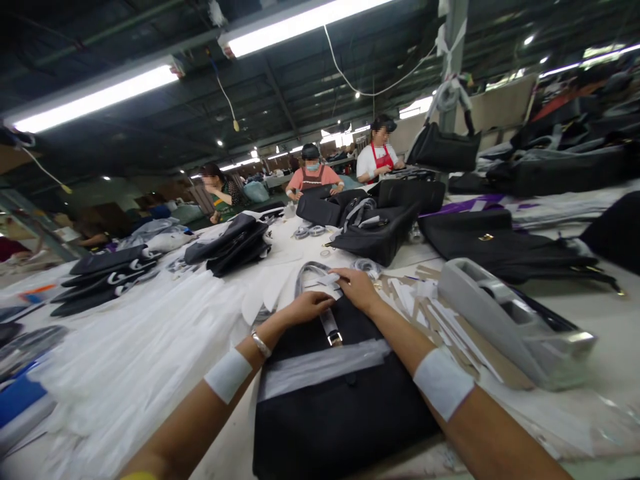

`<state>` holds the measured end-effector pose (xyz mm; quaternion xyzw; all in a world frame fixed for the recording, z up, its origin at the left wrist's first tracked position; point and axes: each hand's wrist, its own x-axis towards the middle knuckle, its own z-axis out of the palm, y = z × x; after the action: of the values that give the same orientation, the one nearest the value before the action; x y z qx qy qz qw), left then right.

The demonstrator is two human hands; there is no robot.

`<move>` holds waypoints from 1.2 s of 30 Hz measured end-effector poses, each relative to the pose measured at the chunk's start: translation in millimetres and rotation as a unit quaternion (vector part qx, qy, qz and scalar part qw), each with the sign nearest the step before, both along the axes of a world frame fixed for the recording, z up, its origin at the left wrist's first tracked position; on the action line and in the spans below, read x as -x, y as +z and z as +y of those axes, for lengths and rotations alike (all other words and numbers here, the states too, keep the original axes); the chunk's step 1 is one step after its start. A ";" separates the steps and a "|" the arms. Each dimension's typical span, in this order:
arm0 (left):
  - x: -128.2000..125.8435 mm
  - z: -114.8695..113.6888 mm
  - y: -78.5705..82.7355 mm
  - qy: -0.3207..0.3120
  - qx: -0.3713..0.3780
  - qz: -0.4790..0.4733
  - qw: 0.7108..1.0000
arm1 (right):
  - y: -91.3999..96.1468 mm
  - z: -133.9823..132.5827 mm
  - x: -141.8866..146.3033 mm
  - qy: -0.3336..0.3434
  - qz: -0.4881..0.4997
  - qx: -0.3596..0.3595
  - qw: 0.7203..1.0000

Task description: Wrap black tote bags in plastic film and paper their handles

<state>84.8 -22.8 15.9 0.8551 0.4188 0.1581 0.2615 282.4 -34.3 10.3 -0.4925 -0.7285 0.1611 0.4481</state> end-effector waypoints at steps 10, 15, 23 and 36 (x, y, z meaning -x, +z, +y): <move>-3.3 -14.8 -26.3 0.026 -0.019 -0.030 0.999 | 7.1 -5.7 9.3 0.042 0.091 0.051 0.994; -0.9 -22.0 -26.2 0.025 -0.075 -0.042 0.996 | 9.4 1.4 10.8 0.031 -0.060 0.044 0.997; 1.9 -30.5 -23.4 0.038 -0.132 -0.051 0.989 | 32.7 33.5 3.4 0.052 -0.218 0.090 0.970; 2.2 -33.4 -24.5 0.057 -0.223 -0.081 0.970 | 76.1 82.6 29.6 0.184 -0.421 0.271 0.846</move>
<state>82.6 -56.1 -8.6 0.8509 0.3982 0.3311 0.0878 252.8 48.3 86.4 -0.4716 -0.8518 0.2091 -0.0913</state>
